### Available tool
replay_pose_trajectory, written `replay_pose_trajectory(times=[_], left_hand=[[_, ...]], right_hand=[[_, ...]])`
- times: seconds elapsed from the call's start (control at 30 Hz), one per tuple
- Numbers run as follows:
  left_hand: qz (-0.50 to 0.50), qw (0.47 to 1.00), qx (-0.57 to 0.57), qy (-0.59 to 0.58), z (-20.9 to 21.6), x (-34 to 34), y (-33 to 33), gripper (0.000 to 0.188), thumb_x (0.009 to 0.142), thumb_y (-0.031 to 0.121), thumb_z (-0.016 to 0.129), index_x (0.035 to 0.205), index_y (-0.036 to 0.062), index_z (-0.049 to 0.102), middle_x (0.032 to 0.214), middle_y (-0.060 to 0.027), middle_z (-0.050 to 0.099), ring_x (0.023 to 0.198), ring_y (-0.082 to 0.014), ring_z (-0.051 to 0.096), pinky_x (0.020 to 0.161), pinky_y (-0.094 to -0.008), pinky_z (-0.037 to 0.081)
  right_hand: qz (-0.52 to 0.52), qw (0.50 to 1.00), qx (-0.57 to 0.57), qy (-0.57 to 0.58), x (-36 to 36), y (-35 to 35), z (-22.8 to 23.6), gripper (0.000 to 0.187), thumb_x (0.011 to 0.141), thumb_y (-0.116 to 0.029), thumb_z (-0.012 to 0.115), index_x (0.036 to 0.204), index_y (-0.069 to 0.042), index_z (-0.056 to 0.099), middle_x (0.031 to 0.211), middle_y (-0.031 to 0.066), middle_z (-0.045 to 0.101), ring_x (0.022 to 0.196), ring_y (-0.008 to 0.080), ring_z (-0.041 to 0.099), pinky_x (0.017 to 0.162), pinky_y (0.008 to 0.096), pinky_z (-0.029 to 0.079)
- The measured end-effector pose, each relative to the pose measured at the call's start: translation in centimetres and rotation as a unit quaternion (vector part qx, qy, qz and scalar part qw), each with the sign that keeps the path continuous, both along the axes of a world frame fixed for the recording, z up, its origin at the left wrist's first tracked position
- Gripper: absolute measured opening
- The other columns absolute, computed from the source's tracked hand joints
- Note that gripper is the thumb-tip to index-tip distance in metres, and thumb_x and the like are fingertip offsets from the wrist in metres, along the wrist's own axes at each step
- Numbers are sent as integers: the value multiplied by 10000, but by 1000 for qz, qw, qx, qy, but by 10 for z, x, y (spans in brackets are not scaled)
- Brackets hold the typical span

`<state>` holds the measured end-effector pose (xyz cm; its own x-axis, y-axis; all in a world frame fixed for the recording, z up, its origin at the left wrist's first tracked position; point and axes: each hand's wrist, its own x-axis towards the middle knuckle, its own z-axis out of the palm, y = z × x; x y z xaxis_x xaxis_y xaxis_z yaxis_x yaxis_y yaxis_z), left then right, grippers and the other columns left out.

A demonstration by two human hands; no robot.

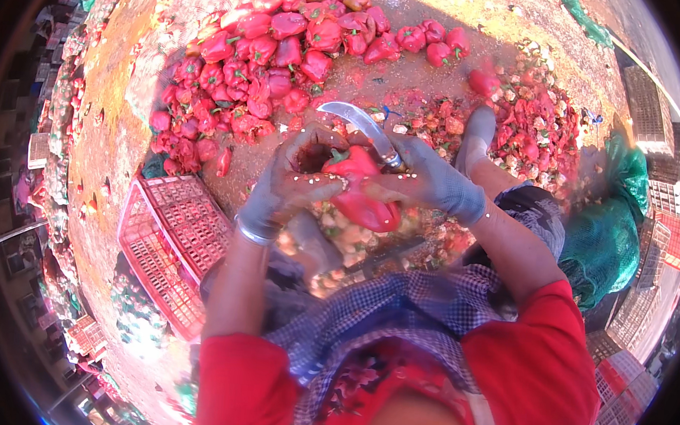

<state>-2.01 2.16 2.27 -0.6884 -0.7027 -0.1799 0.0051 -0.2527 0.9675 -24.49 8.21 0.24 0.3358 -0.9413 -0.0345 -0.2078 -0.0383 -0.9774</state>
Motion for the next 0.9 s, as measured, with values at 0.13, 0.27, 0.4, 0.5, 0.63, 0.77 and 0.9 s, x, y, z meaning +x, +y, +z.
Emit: replay_pose_trajectory(times=[0.13,0.27,0.4,0.5,0.63,0.77,0.9], left_hand=[[-15,992,85,93,-1,-2,5,414,789,55,737,1158,29,553,1277,-137,588,1131,-189,573,1009,-344,444],[-19,994,71,87,0,-6,1,440,806,59,715,1210,28,540,1296,-141,579,1136,-184,569,999,-345,450],[51,993,102,20,-7,-9,6,512,845,99,700,1307,21,495,1266,-126,583,1123,-171,567,986,-336,459],[88,994,63,-22,-25,-19,12,547,872,145,692,1351,12,463,1240,-111,579,1107,-161,565,974,-323,467],[101,992,17,-70,-31,-22,17,541,882,180,692,1346,2,479,1204,-101,578,1086,-154,563,957,-309,475],[91,994,-3,-68,-35,-17,16,525,882,179,688,1334,-9,497,1219,-118,588,1110,-165,568,965,-310,471],[83,990,-85,-77,-39,-14,14,522,888,176,667,1347,-7,498,1234,-113,603,1104,-156,578,964,-311,466]], right_hand=[[-3,987,110,-119,0,2,17,556,817,-284,756,1256,-7,555,1002,136,641,943,229,610,838,355,476],[-38,993,-15,-115,1,2,-10,540,824,-254,749,1252,5,547,975,157,643,961,237,612,849,357,471],[-121,992,11,32,10,-1,-7,612,801,-298,747,1274,9,511,1019,215,636,968,301,641,840,400,496],[-131,984,-7,122,9,-6,-11,734,754,-372,750,1318,-11,451,1080,243,620,955,387,652,795,462,521],[-148,978,-76,126,19,0,-17,766,736,-316,792,1350,-30,433,1057,210,627,950,324,643,819,423,506],[-114,983,-53,135,17,-6,-21,820,723,-392,788,1361,-47,405,1118,253,613,983,417,637,825,470,516],[-132,976,-105,139,18,-6,-40,865,710,-407,805,1371,-30,394,1102,258,616,983,428,634,834,476,509]])
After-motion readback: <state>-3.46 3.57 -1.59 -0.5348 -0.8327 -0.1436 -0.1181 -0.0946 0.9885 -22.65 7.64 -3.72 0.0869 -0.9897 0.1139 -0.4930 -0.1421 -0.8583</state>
